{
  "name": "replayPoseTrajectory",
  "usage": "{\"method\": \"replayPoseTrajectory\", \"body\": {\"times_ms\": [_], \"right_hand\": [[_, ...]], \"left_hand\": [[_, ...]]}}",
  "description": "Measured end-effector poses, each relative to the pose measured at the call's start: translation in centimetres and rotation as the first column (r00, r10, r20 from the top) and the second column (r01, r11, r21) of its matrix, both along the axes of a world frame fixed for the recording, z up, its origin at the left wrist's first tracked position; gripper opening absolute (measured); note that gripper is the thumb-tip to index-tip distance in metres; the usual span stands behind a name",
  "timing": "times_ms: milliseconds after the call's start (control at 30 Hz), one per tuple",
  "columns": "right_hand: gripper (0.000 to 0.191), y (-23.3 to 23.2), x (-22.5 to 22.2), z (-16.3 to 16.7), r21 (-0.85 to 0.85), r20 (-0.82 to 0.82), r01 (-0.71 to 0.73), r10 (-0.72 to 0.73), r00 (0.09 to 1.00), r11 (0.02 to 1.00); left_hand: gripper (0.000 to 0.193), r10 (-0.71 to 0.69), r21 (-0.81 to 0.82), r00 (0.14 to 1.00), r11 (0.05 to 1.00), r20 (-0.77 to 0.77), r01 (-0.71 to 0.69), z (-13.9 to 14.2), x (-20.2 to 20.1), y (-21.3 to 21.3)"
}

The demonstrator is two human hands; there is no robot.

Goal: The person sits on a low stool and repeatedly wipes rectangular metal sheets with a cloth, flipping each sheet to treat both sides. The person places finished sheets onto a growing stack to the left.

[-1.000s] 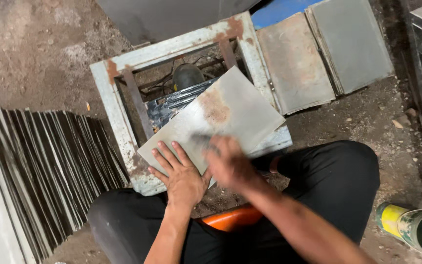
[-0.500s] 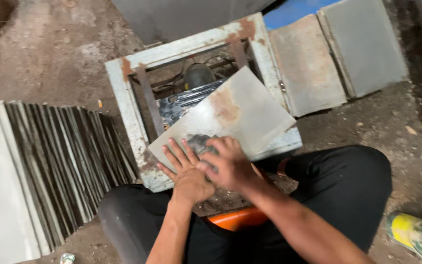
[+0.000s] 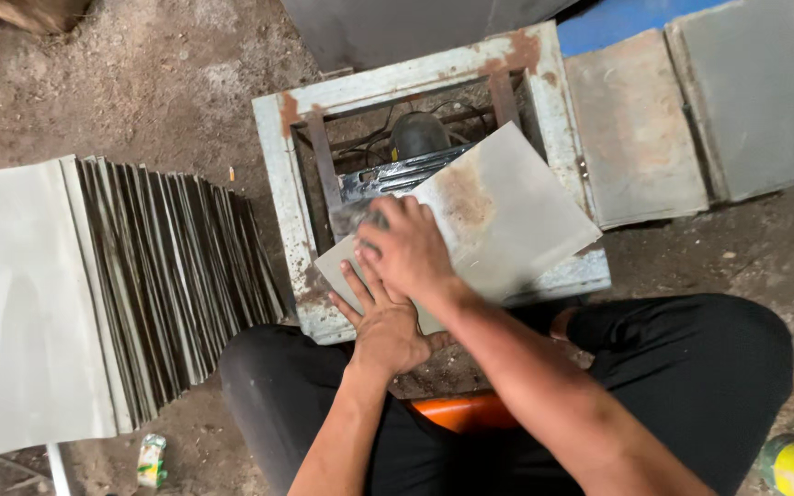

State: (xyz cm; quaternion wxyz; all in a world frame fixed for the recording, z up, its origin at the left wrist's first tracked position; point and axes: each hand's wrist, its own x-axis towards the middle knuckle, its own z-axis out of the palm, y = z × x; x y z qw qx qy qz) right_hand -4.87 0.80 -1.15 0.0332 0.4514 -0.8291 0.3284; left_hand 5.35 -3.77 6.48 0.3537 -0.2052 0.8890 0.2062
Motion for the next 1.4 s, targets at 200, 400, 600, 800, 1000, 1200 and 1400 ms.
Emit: {"method": "replayPoseTrajectory", "body": {"times_ms": [200,400,600,800,1000,1200,1400], "right_hand": [[0.021,8.4,-10.0,-1.7,0.037,-0.088,0.362,-0.358,0.93,0.931],[0.024,24.1,-15.7,1.3,0.049,-0.249,0.639,-0.61,0.752,0.768],[0.028,30.8,-10.1,2.1,0.114,0.51,0.756,-0.691,0.513,0.645],[0.03,28.2,-11.2,3.5,0.252,0.54,0.714,-0.707,0.457,0.654],[0.024,29.5,-13.7,2.0,-0.101,0.611,0.793,-0.592,0.526,0.601],[0.019,27.4,-13.9,2.1,-0.338,0.804,0.845,-0.34,0.488,0.415],[0.022,20.9,-8.1,2.4,-0.223,0.303,0.575,-0.505,0.808,0.787]], "left_hand": [[0.157,-0.025,-0.027,0.999,0.999,0.037,0.026,0.6,-1.2,0.1],[0.159,-0.218,-0.239,0.972,0.942,0.093,0.234,3.5,-4.2,-1.1],[0.164,-0.373,-0.317,0.905,0.9,-0.207,0.299,2.1,-13.2,-5.5],[0.121,-0.442,-0.307,0.893,0.865,-0.088,0.398,3.7,-20.1,-6.7],[0.06,-0.436,-0.16,0.888,0.897,-0.149,0.413,11.7,-15.9,-6.3],[0.03,-0.86,-0.738,0.489,0.424,-0.146,0.526,3.9,-5.7,2.0],[0.103,-0.491,-0.215,0.834,0.868,-0.252,0.447,2.3,-4.2,1.0]]}}
